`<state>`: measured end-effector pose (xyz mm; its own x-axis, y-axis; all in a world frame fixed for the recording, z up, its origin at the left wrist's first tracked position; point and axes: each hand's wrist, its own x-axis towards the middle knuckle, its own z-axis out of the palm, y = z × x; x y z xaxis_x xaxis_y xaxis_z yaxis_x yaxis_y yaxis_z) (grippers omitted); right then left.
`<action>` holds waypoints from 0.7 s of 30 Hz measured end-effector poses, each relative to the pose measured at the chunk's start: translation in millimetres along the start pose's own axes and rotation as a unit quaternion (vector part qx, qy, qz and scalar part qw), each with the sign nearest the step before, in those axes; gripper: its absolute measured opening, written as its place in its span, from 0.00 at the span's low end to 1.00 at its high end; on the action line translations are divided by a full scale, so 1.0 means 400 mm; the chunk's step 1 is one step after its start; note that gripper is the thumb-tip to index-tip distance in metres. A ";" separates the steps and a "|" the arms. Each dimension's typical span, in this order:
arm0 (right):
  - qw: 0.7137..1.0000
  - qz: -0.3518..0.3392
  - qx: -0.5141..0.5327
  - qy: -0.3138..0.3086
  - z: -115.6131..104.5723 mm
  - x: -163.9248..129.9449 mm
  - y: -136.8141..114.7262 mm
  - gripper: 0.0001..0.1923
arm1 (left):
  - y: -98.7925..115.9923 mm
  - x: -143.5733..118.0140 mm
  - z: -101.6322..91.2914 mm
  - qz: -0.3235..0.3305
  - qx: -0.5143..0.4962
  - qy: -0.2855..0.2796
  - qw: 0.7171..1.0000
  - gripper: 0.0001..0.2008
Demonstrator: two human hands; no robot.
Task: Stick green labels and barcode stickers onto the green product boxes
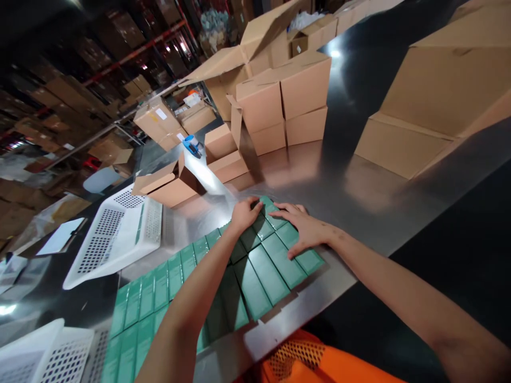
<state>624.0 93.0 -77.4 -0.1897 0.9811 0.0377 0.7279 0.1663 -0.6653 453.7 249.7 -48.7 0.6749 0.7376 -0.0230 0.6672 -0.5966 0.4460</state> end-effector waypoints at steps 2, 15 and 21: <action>1.000 -0.004 -0.008 0.012 0.006 -0.002 0.002 0.62 | 0.005 -0.006 0.000 0.002 0.000 0.001 1.000 0.17; 0.993 -0.049 -0.088 0.059 0.057 -0.008 0.010 0.47 | -0.284 -0.552 -0.271 -0.122 -0.030 0.260 0.957 0.22; 0.992 -0.056 -0.062 0.089 0.067 -0.005 0.062 0.43 | -0.552 -0.969 -0.376 -0.387 -0.158 0.363 0.833 0.25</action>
<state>624.7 92.5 -113.8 -0.1621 0.9558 0.2453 0.7862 0.2753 -0.5532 -2.6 143.2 -3.8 -0.3637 0.9279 0.0821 0.6195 0.1751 0.7653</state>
